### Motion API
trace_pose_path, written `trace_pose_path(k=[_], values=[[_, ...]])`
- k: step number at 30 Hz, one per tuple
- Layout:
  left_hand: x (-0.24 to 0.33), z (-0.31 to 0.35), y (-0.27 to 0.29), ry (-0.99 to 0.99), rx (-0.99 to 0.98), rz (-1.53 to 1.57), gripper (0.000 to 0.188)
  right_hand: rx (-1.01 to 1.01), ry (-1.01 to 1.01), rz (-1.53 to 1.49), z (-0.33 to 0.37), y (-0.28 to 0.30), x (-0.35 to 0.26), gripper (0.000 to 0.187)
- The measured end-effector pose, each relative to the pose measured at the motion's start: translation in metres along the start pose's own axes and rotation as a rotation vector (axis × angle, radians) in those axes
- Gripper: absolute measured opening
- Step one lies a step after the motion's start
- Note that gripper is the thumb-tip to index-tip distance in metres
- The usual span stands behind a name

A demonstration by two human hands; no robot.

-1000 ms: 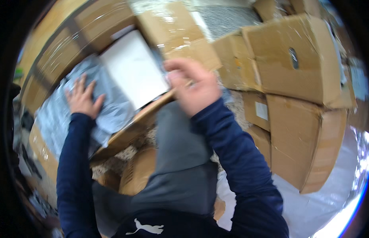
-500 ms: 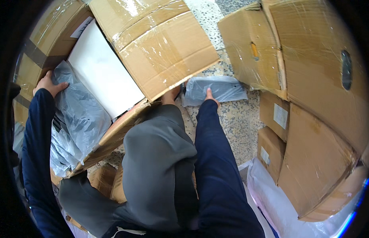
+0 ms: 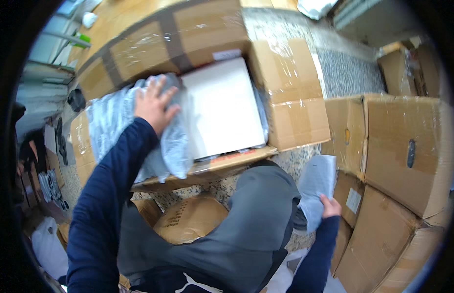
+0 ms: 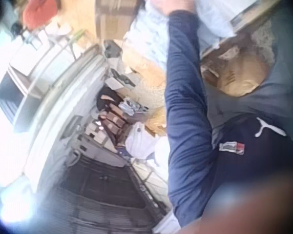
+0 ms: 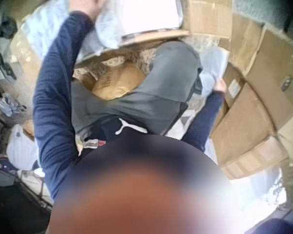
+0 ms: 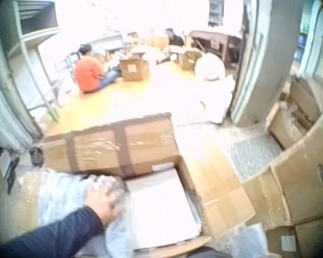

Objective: The person sits on the floor and repeatedly picks up plastic-wrapped items from a cardboard box, then places them back into the box. The person adjusts the items to fit them neatly inside the box.

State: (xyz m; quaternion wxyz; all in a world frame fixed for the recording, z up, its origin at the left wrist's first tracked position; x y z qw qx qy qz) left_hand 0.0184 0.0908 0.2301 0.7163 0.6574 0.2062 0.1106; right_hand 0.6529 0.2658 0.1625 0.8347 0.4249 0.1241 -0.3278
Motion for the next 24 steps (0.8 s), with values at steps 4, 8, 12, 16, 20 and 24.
trace_pose_path(k=[4,8,12,16,20,24], values=[[0.003,0.06,0.008,-0.05,0.004,0.204,0.067,0.54,0.985,0.431,0.129,0.048,-0.202,0.038],[0.008,0.095,0.006,-0.158,-0.032,0.343,0.068,0.418,1.544,0.694,0.18,-0.032,-0.368,0.049],[-0.057,0.146,0.025,0.082,0.212,0.395,0.072,0.347,1.84,0.647,0.196,-0.213,-0.437,0.069],[-0.249,0.278,0.01,1.072,0.557,0.302,0.084,-0.354,1.003,0.052,0.148,-0.37,-0.374,0.084],[-0.353,0.381,-0.055,1.6,0.046,0.651,0.082,-0.172,0.856,0.192,0.152,-0.374,-0.33,0.088],[-0.335,0.341,-0.006,0.905,0.092,1.365,0.034,-0.228,0.864,0.573,0.161,-0.371,-0.353,0.065]])
Point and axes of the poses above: each hand's wrist, its own z-axis away from the middle knuckle, its own y-axis out of the back of the hand, x = y × z, the point moved 9 cm from there along -z, towards the middle knuckle, and after that the axes turned 1 degree about y, right-handed, at the moved point
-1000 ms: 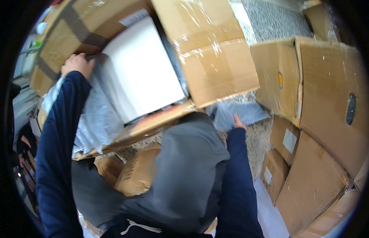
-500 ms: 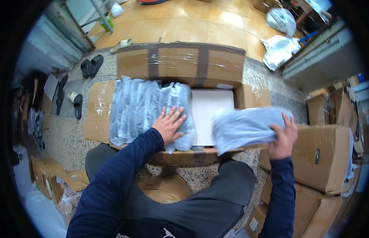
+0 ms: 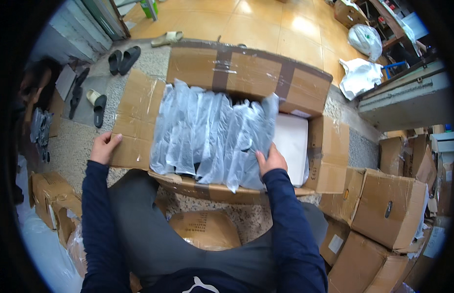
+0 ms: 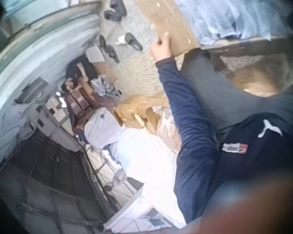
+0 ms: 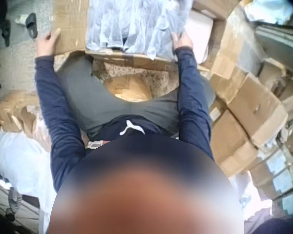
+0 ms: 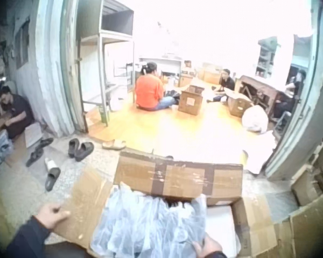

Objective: The person sits on the floor and repeatedly picks up plastic-wrapped items from a cardboard box, then places them back into the box. The person adjusts the items to fit them neatly inside the box.

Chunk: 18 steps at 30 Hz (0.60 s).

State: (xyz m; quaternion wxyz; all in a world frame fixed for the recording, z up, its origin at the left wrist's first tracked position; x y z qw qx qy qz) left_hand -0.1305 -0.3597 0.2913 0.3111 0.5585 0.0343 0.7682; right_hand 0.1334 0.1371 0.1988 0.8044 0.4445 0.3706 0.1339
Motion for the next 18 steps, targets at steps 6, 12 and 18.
trace_pose_path(k=[6,12,18], values=[[0.058,0.01,-0.104,-0.263,-0.237,-0.005,0.059,0.181,-0.178,-0.182,-0.058,-0.007,-0.032,0.061],[0.093,-0.041,-0.193,-0.63,0.112,-0.759,0.081,0.27,-0.292,-0.023,-0.08,-0.014,-0.023,0.062],[0.079,-0.043,-0.228,-0.534,0.108,-1.002,0.078,0.227,-0.127,-0.351,-0.036,-0.024,-0.003,0.057]])
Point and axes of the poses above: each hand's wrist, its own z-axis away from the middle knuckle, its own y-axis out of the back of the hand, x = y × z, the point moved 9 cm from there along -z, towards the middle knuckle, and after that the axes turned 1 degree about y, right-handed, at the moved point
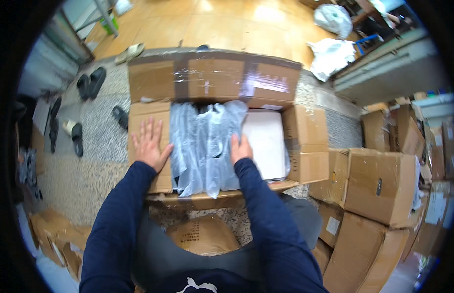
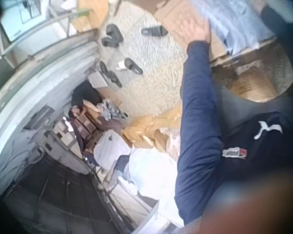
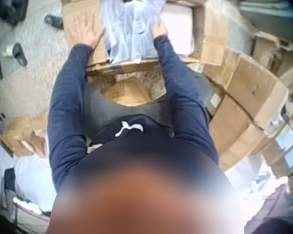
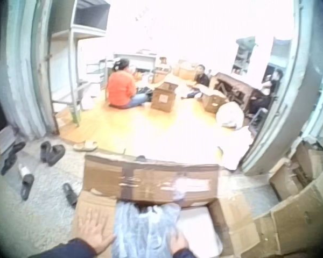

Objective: The person sits on the floor and repeatedly picks up plastic-wrapped items from a cardboard box, then places them back into the box. The person adjusts the items to fit them neatly inside the box.

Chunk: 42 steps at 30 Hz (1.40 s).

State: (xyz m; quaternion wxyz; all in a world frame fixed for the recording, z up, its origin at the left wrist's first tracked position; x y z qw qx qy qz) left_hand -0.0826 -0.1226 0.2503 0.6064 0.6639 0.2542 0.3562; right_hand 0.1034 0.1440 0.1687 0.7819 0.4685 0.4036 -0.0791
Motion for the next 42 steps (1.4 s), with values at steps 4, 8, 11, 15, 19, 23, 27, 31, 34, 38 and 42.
trace_pose_path(k=[4,8,11,15,19,23,27,31,34,38,42], values=[[-0.017,-0.004,-0.003,-0.056,-0.05,0.086,0.069,0.402,0.499,0.207,0.068,0.085,0.016,0.029],[-0.049,-0.038,0.003,0.035,0.091,0.024,0.075,0.964,-0.359,0.109,0.078,0.232,0.152,0.059],[-0.074,-0.067,0.013,0.291,0.339,-0.047,0.088,0.76,-0.659,-0.607,0.066,0.248,0.229,0.082],[-0.102,-0.102,-0.009,0.481,0.241,0.234,0.096,0.858,-0.424,-1.259,0.081,0.26,0.233,0.085],[-0.112,-0.099,-0.006,0.442,0.327,0.272,0.095,0.449,-0.22,-1.177,0.049,0.238,0.166,0.082],[-0.092,-0.089,0.001,0.253,0.417,0.195,0.083,0.141,0.171,0.071,0.011,0.192,0.065,0.042],[-0.044,-0.077,0.0,0.056,0.334,0.011,0.075,-0.1,0.143,0.822,0.028,0.115,0.039,0.059],[0.002,-0.064,-0.002,-0.187,0.259,0.062,0.068,0.226,0.293,0.688,0.035,0.114,0.002,0.038],[0.007,-0.061,0.0,-0.2,0.296,0.142,0.063,0.047,0.505,0.321,0.031,0.082,-0.019,0.027],[-0.026,-0.064,-0.001,0.078,0.391,0.257,0.062,0.03,0.193,0.538,0.02,0.029,-0.01,0.047],[-0.026,-0.068,-0.008,0.096,0.337,0.169,0.06,0.224,-0.104,0.428,0.01,0.008,0.001,0.081]])
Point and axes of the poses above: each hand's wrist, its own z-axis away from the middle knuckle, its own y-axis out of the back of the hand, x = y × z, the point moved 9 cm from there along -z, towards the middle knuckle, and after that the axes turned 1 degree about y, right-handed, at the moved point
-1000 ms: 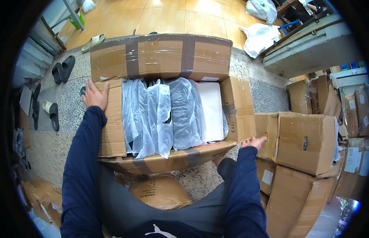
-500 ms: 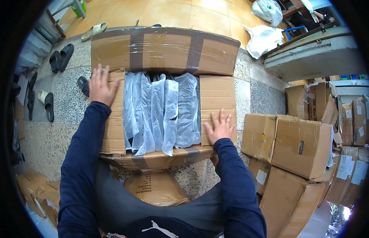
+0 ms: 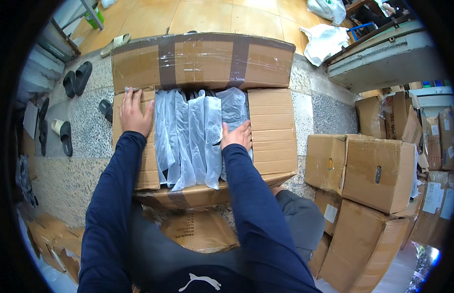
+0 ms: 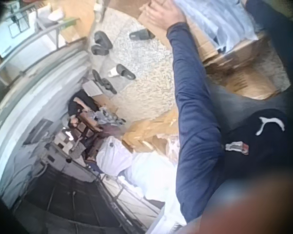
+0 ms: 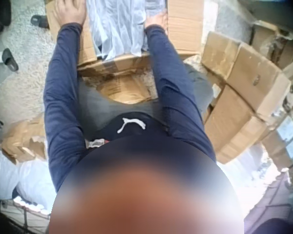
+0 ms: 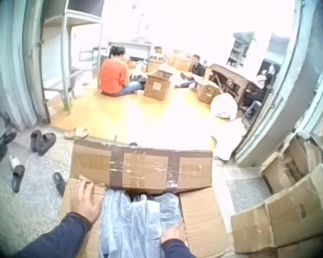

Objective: The person sits on the floor and repeatedly picks up plastic-wrapped items from a cardboard box, then places them back into the box. The person adjusts the items to fit them neatly inside the box.

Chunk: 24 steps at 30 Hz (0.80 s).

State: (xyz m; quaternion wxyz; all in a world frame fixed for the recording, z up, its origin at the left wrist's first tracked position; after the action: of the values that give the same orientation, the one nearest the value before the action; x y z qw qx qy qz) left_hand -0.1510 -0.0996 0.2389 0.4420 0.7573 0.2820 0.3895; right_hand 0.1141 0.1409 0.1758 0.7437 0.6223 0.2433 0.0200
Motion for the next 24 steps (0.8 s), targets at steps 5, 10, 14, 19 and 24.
trace_pose_path(k=[5,10,14,19,24], values=[[0.007,0.0,-0.003,0.002,-0.018,-0.033,0.059,-0.059,-0.071,-0.196,-0.016,-0.016,0.022,0.079],[0.006,-0.002,-0.003,0.028,-0.036,-0.057,0.059,-0.158,-0.03,-0.331,-0.033,-0.03,0.036,0.073],[0.006,-0.001,-0.002,-0.009,-0.005,-0.041,0.059,-0.049,-0.262,-0.385,-0.04,-0.03,0.056,0.07],[0.003,-0.001,-0.002,0.007,-0.004,-0.034,0.059,-0.1,-0.131,-0.004,-0.035,-0.029,0.044,0.062],[0.005,-0.002,-0.005,0.017,-0.012,-0.062,0.059,-0.17,-0.008,-0.325,-0.037,-0.026,0.042,0.054]])
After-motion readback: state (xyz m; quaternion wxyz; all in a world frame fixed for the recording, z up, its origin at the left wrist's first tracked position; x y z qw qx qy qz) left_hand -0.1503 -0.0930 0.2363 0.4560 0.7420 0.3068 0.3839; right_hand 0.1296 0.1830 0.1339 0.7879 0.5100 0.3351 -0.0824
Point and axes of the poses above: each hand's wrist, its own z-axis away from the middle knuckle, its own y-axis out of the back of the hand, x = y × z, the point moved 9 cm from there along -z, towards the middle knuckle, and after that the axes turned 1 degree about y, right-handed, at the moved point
